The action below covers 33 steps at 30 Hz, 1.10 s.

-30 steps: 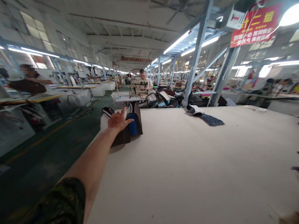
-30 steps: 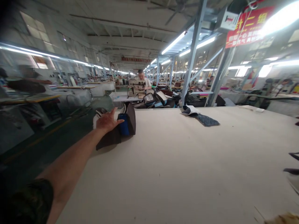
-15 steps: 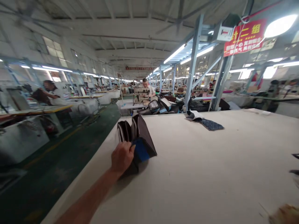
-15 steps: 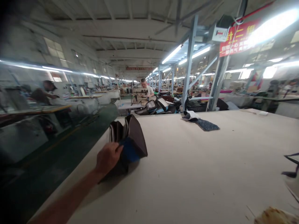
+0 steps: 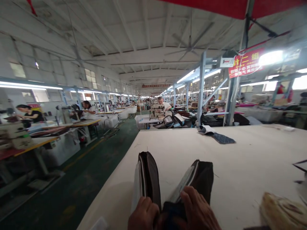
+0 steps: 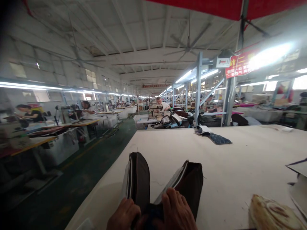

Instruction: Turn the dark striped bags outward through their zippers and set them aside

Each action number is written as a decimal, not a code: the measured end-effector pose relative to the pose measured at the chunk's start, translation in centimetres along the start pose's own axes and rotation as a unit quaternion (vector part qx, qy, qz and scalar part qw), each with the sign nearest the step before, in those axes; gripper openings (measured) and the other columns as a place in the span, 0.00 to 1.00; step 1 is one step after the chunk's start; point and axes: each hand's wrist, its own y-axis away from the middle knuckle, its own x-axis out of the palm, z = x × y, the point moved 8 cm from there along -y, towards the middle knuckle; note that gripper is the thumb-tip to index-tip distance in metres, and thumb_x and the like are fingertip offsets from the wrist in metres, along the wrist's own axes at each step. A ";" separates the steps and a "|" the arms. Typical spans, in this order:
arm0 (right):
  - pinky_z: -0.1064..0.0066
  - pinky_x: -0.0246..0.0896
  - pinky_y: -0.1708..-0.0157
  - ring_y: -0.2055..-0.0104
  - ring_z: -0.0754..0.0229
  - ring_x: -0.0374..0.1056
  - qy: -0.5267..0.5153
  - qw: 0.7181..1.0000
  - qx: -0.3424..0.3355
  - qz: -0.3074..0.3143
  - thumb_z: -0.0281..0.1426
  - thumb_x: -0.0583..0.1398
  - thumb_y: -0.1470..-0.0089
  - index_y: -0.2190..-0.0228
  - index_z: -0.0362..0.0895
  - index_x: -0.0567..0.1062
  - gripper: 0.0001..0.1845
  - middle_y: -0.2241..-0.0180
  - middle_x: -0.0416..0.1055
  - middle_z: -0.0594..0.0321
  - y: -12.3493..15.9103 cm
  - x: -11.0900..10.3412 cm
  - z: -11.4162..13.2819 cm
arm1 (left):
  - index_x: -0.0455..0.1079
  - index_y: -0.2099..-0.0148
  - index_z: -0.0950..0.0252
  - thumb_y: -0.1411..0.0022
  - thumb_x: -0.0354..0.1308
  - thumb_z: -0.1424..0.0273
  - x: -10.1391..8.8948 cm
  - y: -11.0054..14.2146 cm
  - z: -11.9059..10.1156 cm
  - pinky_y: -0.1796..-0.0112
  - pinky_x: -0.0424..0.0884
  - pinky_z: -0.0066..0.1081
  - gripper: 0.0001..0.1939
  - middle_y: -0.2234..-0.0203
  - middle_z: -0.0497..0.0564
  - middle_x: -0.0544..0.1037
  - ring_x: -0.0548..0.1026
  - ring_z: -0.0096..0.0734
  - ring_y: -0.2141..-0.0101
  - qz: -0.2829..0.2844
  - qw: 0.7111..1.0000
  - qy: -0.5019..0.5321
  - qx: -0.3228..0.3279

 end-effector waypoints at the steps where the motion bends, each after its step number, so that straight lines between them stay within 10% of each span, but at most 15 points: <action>1: 0.58 0.72 0.61 0.58 0.46 0.71 0.009 1.000 0.018 0.000 0.28 0.69 0.54 0.58 0.45 0.71 0.21 0.58 0.72 0.53 0.5 -0.2 0.4 | 0.66 0.69 0.60 0.32 0.57 0.61 -0.7 0.0 0.1 0.70 0.69 0.38 0.13 0.73 0.54 0.73 0.73 0.41 0.69 0.003 1.000 0.007 0.001; 10: 0.57 0.61 0.49 0.52 0.51 0.68 -0.110 0.986 0.056 0.116 0.17 0.59 0.57 0.62 0.48 0.74 0.20 0.58 0.73 0.63 2.6 -4.7 3.4 | 0.71 0.67 0.63 0.37 0.65 0.63 -6.8 -3.2 3.3 0.59 0.70 0.43 0.11 0.67 0.54 0.75 0.72 0.45 0.61 0.081 0.995 0.019 -0.051; 14: 0.47 0.58 0.47 0.53 0.46 0.71 -0.083 0.970 0.110 0.200 0.26 0.62 0.48 0.57 0.54 0.77 0.17 0.59 0.75 0.61 3.4 -4.9 2.9 | 0.73 0.51 0.65 0.37 0.60 0.74 -8.4 -3.7 -0.1 0.41 0.56 0.61 0.12 0.43 0.63 0.70 0.64 0.59 0.42 0.071 0.995 0.039 -0.064; 17: 0.38 0.43 0.37 0.56 0.50 0.73 -0.047 0.975 0.109 0.185 0.25 0.60 0.43 0.63 0.51 0.79 0.10 0.65 0.77 0.64 4.0 -5.4 3.2 | 0.68 0.40 0.62 0.36 0.54 0.77 -8.6 -4.9 -4.9 0.35 0.53 0.50 0.23 0.39 0.58 0.69 0.63 0.47 0.38 0.101 0.985 0.140 0.002; 23: 0.64 0.62 0.46 0.50 0.53 0.71 -0.194 0.953 -0.048 0.226 0.33 0.65 0.44 0.62 0.44 0.78 0.08 0.59 0.77 0.57 6.0 -11.4 6.4 | 0.71 0.45 0.58 0.25 0.44 0.57 -9.6 -6.1 -13.2 0.34 0.53 0.38 0.18 0.55 0.47 0.80 0.77 0.32 0.53 0.249 0.873 0.386 0.165; 28: 0.68 0.59 0.57 0.61 0.60 0.68 -0.295 0.940 0.003 0.170 0.37 0.61 0.38 0.66 0.43 0.77 0.11 0.67 0.72 0.61 7.5 -19.3 5.4 | 0.72 0.61 0.63 0.33 0.46 0.39 -9.5 -5.6 -16.5 0.55 0.67 0.33 0.32 0.62 0.52 0.73 0.72 0.36 0.60 0.320 0.788 0.489 0.195; 33: 0.69 0.57 0.62 0.63 0.61 0.65 -0.347 0.927 0.074 0.124 0.44 0.60 0.37 0.65 0.41 0.80 0.18 0.68 0.70 0.60 9.6 -21.6 3.9 | 0.69 0.68 0.64 0.38 0.56 0.40 -8.7 -5.6 -18.8 0.67 0.61 0.29 0.30 0.68 0.47 0.66 0.65 0.28 0.68 0.356 0.735 0.556 0.154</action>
